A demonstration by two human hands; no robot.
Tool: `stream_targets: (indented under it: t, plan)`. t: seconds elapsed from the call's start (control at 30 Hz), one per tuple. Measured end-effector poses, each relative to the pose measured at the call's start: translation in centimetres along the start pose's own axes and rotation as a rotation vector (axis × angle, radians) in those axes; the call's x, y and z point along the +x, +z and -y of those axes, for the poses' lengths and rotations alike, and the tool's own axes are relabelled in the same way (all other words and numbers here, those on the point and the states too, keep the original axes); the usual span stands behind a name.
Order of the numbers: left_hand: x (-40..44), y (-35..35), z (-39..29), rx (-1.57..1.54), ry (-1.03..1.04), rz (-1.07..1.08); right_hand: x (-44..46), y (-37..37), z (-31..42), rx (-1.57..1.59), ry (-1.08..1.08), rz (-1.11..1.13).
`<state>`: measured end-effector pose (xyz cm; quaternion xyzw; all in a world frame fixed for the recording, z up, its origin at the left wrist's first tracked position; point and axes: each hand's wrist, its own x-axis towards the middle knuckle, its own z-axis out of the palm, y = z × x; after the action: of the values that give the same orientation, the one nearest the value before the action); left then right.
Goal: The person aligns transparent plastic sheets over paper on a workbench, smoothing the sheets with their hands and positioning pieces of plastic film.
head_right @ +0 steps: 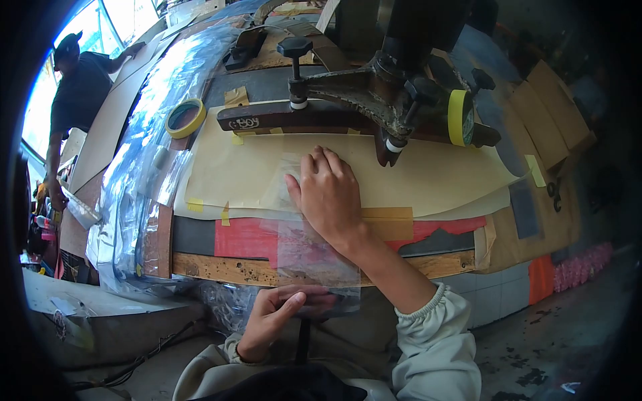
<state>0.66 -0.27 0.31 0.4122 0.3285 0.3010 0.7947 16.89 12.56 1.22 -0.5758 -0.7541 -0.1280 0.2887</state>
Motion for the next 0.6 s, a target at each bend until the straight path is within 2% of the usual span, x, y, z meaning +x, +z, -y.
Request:
stream_targets:
  t: [0.17, 0.27, 0.37, 0.6]
  plan:
    - [0.0, 0.1, 0.0, -0.050, -0.002, -0.011, 0.0, -0.1, 0.0, 0.002, 0.006, 0.002]
    - [0.0, -0.3, 0.2, 0.083, -0.018, 0.012, 0.0, -0.1, 0.0, 0.002, 0.004, 0.011]
    - [0.1, -0.4, 0.7, 0.005, -0.018, -0.021, 0.0, 0.0, 0.0, 0.002, 0.005, 0.014]
    - [0.1, 0.1, -0.5, 0.042, -0.017, 0.023, 0.0, -0.1, 0.0, 0.003, 0.006, 0.016]
